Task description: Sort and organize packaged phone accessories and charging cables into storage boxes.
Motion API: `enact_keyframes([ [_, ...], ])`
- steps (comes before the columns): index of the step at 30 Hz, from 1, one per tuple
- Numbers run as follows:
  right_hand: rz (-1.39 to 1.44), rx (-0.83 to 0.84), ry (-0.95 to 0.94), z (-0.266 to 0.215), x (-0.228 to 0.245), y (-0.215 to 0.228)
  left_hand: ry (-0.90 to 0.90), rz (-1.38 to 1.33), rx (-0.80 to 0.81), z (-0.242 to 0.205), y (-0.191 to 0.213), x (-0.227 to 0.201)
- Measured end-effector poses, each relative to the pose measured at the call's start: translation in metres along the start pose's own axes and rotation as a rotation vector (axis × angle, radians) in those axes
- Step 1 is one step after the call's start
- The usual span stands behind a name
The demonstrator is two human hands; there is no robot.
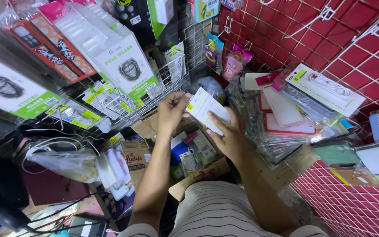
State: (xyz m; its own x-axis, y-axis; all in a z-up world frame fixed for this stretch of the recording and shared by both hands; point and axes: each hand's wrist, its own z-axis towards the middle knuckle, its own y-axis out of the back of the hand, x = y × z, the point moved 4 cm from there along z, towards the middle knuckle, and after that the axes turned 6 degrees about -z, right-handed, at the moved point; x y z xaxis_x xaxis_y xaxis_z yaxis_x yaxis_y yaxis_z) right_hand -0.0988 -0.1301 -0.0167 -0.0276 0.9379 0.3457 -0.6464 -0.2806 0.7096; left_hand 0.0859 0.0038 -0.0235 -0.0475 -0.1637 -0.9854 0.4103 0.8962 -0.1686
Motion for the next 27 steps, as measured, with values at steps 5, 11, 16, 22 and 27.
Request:
enact_keyframes([
  [5, 0.013, 0.006, -0.01, -0.003, -0.001, -0.006, 0.002, 0.139, 0.027, 0.015, 0.013, 0.011],
  [11, 0.314, -0.039, -0.083, -0.031, -0.045, -0.045, -0.089, 0.094, -0.039, 0.01, 0.02, -0.032],
  [16, 1.372, 0.19, -0.718, -0.065, -0.1, -0.109, -0.098, 0.027, 0.078, 0.009, 0.016, -0.036],
  [22, 1.968, 0.606, -0.99, -0.053, -0.073, -0.095, 0.209, 0.164, 0.406, -0.008, -0.021, -0.022],
  [27, 2.04, 0.7, -0.817, -0.049, -0.063, -0.087, 0.03, 0.379, 0.374, -0.005, -0.036, 0.002],
])
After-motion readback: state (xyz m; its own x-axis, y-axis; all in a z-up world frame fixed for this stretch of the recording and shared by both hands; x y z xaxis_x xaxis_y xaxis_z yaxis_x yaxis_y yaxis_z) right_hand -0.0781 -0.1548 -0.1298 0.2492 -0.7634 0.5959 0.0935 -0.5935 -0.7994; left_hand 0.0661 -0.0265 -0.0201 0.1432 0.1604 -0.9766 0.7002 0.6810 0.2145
